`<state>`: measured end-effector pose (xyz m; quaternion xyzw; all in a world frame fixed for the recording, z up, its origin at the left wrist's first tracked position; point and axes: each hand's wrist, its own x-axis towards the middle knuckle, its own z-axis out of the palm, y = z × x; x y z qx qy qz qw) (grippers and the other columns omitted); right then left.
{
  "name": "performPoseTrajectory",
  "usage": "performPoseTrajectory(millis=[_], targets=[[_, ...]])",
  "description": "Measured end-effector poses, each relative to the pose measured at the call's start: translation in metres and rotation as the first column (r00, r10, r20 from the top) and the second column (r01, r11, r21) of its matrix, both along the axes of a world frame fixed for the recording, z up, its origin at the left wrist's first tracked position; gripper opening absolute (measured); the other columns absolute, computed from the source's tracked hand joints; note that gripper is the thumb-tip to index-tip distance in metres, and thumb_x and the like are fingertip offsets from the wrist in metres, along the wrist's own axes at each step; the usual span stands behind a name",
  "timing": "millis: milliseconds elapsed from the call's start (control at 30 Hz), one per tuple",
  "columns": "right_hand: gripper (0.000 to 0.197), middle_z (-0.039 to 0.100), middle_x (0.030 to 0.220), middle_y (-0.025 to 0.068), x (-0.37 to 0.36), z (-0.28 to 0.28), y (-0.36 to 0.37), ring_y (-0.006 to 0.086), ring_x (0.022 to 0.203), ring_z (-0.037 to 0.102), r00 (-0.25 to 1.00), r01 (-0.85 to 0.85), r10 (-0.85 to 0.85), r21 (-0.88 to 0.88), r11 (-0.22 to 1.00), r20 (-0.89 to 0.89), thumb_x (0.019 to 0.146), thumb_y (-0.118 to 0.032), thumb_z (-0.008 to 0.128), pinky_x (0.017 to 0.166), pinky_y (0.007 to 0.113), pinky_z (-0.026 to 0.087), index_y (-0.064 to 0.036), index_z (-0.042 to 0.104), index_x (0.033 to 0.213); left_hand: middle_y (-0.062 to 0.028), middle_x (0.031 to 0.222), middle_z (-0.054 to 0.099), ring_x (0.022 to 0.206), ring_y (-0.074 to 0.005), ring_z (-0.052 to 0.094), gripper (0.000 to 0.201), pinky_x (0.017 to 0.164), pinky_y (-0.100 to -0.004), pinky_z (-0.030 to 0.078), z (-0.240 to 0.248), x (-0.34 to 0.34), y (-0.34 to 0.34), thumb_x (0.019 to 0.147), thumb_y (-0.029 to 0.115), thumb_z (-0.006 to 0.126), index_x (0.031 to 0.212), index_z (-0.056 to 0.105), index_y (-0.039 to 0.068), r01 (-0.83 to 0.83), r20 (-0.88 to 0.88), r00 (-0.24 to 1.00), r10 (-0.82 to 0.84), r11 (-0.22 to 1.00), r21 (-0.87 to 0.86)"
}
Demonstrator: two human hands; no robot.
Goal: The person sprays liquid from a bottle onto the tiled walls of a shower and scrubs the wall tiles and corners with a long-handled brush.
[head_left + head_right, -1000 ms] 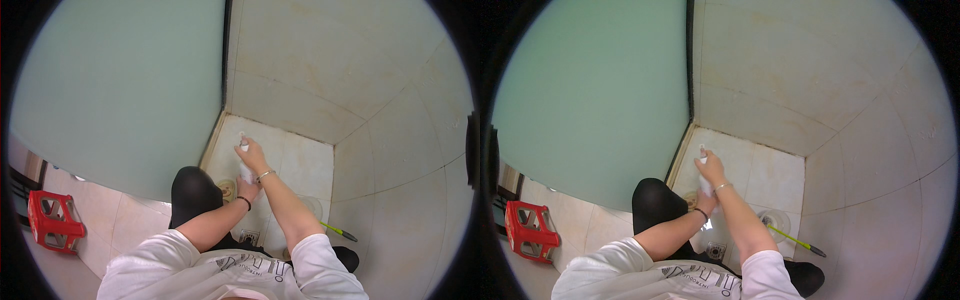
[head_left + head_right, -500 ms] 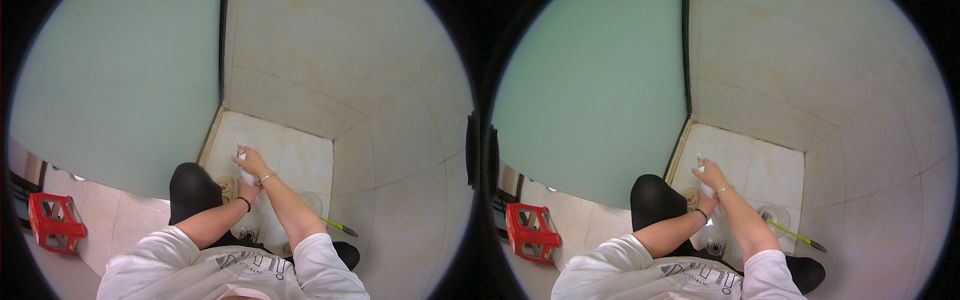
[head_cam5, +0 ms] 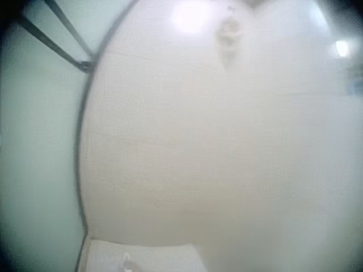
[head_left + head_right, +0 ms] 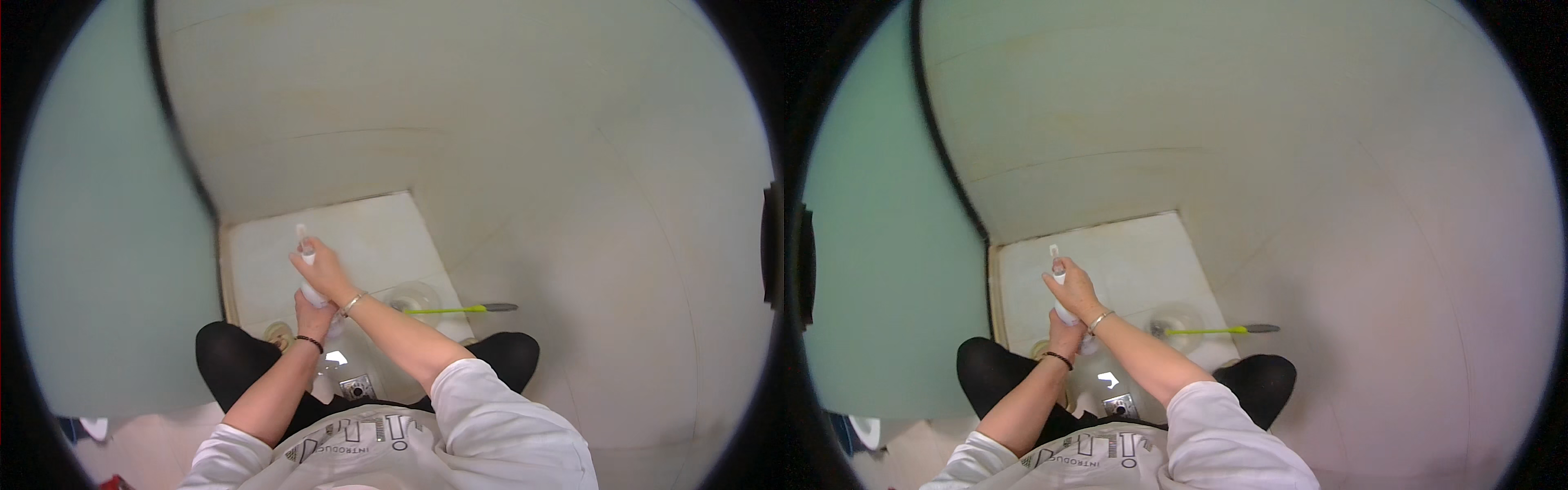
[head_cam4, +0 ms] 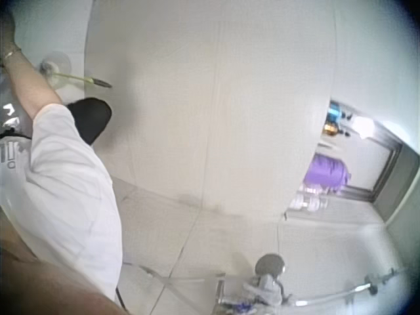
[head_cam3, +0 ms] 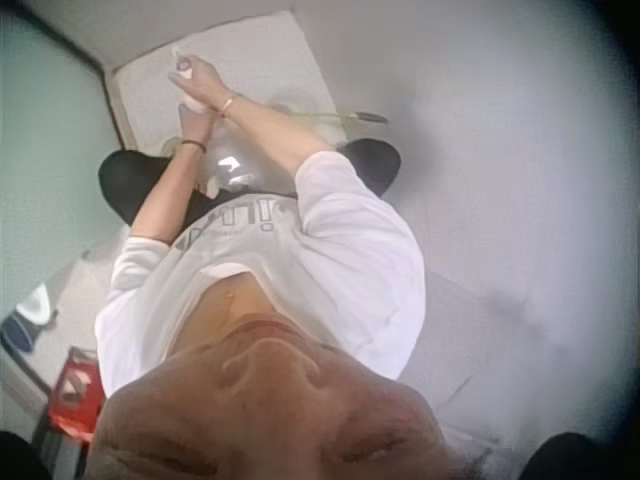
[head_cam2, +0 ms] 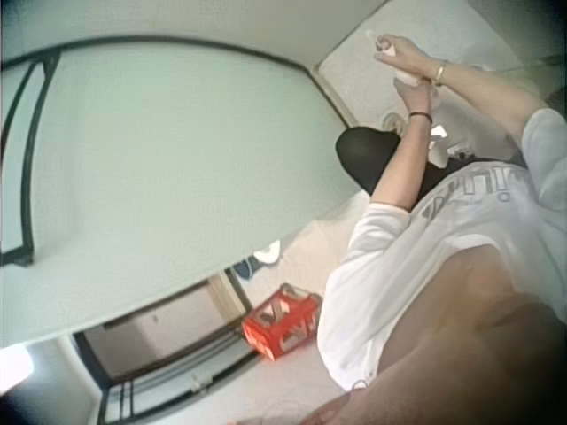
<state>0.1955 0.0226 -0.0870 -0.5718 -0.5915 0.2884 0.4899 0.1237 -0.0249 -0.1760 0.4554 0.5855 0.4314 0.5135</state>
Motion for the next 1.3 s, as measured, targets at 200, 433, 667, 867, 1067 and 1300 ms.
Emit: performPoseTrajectory(millis=[200,433,667,867,1067,1300], targets=[[0.030,0.064,0.089,0.0182,0.104,0.056,-0.064,0.0330,0.084,0.064,0.873,0.488,-0.485,0.072,0.870,-0.048,0.080,-0.022,0.068,0.073,0.038,0.049,0.0002,0.057,0.096,-0.0190,0.107,0.059,0.096,-0.0327,0.060,0.064,0.084,-0.0394,0.048,0.092,0.067,-0.014,0.062,0.020,0.080,0.113,0.048,-0.002,0.617,-0.209,0.787,-0.580,0.740,0.269],[0.024,0.065,0.082,0.0142,0.174,0.120,-0.142,0.0231,0.074,0.064,0.619,0.773,-0.785,0.201,0.602,-0.032,0.081,-0.019,0.068,0.069,0.035,0.049,-0.0003,0.058,0.092,-0.0200,0.120,0.052,0.112,-0.0298,0.052,0.087,0.095,-0.0364,0.043,0.131,0.130,-0.048,0.063,0.022,0.079,0.132,0.033,-0.002,0.839,-0.224,0.521,-0.824,0.446,0.312],[0.024,0.065,0.079,0.0086,0.192,0.053,-0.174,0.0141,0.075,0.062,0.583,0.808,-0.811,0.062,0.585,0.050,0.082,-0.021,0.068,0.066,0.029,0.048,0.0002,0.059,0.090,-0.0204,0.116,0.055,0.107,-0.0310,0.056,0.082,0.093,-0.0368,0.044,0.096,0.152,-0.062,0.064,0.029,0.080,0.125,0.038,-0.003,0.951,-0.308,0.299,-0.903,0.257,0.169],[0.029,0.066,0.078,0.0102,0.178,0.028,-0.181,0.0194,0.073,0.063,0.616,0.781,-0.788,0.110,0.614,0.027,0.081,-0.024,0.067,0.066,0.031,0.049,0.0022,0.059,0.091,-0.0240,0.109,0.058,0.101,-0.0352,0.059,0.084,0.086,-0.0393,0.047,0.079,0.139,-0.079,0.065,0.039,0.079,0.122,0.036,-0.006,0.939,-0.250,0.334,-0.909,0.298,0.172],[0.032,0.064,0.084,0.0178,0.186,0.059,-0.157,0.0299,0.076,0.062,0.695,0.717,-0.717,0.026,0.697,0.050,0.080,-0.026,0.069,0.070,0.037,0.048,0.0017,0.059,0.093,-0.0209,0.110,0.058,0.100,-0.0317,0.060,0.081,0.087,-0.0391,0.047,0.083,0.153,-0.068,0.065,0.035,0.079,0.122,0.037,-0.004,0.840,-0.157,0.501,-0.851,0.434,0.325],[0.031,0.064,0.084,0.0187,0.193,0.028,-0.152,0.0309,0.078,0.063,0.723,0.691,-0.687,-0.068,0.720,0.070,0.080,-0.025,0.068,0.071,0.037,0.048,0.0019,0.059,0.092,-0.0201,0.112,0.057,0.100,-0.0308,0.059,0.077,0.088,-0.0386,0.047,0.091,0.146,-0.056,0.065,0.030,0.080,0.121,0.038,-0.003,0.961,-0.140,0.202,-0.969,0.168,0.220]])
